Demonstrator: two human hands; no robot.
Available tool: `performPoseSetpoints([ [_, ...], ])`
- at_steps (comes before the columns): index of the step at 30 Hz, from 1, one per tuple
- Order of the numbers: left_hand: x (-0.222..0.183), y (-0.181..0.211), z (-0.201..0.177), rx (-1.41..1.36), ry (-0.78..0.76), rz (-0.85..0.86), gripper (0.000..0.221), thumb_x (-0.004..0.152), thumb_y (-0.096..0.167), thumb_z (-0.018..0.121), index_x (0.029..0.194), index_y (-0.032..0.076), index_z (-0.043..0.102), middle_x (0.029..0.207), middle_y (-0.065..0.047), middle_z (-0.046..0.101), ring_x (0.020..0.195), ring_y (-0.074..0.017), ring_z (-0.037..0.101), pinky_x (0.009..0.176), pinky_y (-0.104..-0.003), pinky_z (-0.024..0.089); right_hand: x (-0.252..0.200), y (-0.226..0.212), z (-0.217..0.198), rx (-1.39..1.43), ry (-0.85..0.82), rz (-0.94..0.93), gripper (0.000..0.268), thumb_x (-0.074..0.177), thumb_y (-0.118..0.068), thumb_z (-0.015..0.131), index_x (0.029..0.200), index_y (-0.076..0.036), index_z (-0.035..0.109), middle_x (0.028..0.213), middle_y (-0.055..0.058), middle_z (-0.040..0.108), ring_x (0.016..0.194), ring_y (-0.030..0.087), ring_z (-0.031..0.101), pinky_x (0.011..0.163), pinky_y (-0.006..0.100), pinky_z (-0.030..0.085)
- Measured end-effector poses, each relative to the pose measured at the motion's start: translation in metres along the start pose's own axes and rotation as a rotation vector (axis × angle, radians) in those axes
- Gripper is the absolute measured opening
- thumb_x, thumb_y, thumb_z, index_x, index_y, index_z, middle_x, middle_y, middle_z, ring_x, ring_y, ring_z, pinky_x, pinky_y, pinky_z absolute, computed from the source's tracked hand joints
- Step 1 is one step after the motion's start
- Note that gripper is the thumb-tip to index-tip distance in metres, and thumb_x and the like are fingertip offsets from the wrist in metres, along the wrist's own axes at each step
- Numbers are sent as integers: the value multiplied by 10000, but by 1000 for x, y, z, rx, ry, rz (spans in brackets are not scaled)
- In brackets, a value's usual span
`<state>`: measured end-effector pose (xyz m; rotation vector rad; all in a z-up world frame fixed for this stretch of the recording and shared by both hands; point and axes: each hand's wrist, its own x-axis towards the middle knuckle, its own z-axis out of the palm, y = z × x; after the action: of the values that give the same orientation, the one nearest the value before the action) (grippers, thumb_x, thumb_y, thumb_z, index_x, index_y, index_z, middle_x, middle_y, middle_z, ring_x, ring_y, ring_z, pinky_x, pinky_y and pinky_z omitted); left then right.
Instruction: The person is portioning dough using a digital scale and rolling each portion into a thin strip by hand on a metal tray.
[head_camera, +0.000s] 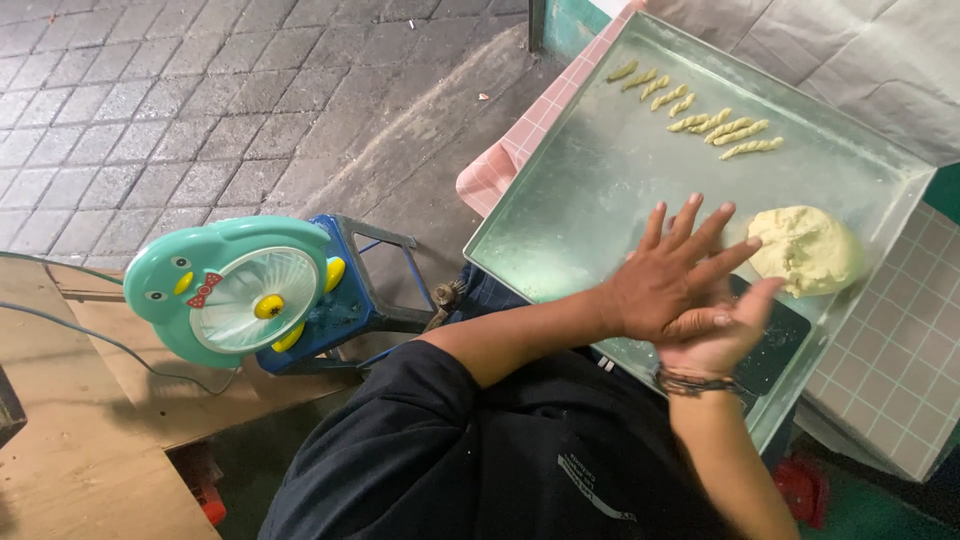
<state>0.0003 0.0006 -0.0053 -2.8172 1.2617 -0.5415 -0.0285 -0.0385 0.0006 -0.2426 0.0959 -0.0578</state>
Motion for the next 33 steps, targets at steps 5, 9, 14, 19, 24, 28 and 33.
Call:
performPoseSetpoints([
  [5,-11,18,-12,-591,173,146,877,922,877,277,1661,408,217,1765,-114,117,1641,-416,-10,1332,-642,-39,-4,7,43,-4,40,-6,826,911,-644,457,1532,-99,447,1526,202,523,1414,391,498,1226,578,314],
  [9,2,9,35,-791,312,120,886,969,819,217,1675,283,201,1776,-192,100,1677,-472,-22,1366,-679,-29,-12,-3,47,-1,88,-53,828,907,-644,462,1532,-100,448,1525,205,524,1407,396,504,1217,579,323],
  [14,-10,11,13,-805,302,116,869,998,795,245,1694,282,154,1760,-218,113,1656,-502,-18,1332,-711,-36,-18,-13,50,1,129,-89,832,902,-645,467,1531,-101,449,1524,207,526,1398,403,511,1206,580,333],
  [19,3,8,2,-198,84,134,1022,789,980,307,1629,397,306,1722,-80,291,1610,-402,117,1312,-581,29,-24,-17,47,0,180,-89,835,897,-645,473,1530,-101,450,1523,210,528,1389,410,519,1195,581,343],
  [24,5,-6,42,-739,304,64,880,1002,803,253,1702,285,124,1760,-216,54,1630,-512,-54,1294,-708,-39,-19,-38,26,-55,75,-172,941,853,-738,312,1531,-104,461,1484,278,523,1398,465,496,1211,645,318],
  [28,-1,9,27,-761,278,111,888,982,816,260,1692,291,160,1760,-212,102,1637,-516,9,1312,-710,11,-6,16,4,449,-188,-923,1036,780,-699,348,1647,-237,16,1709,217,-25,1558,490,-49,1271,639,-92],
  [33,7,-5,36,-765,282,93,877,983,811,201,1690,291,174,1769,-169,53,1641,-477,-42,1319,-660,-52,-16,-23,28,104,20,-474,847,909,-630,384,1584,-129,284,1606,249,296,1481,440,291,1252,566,185],
])
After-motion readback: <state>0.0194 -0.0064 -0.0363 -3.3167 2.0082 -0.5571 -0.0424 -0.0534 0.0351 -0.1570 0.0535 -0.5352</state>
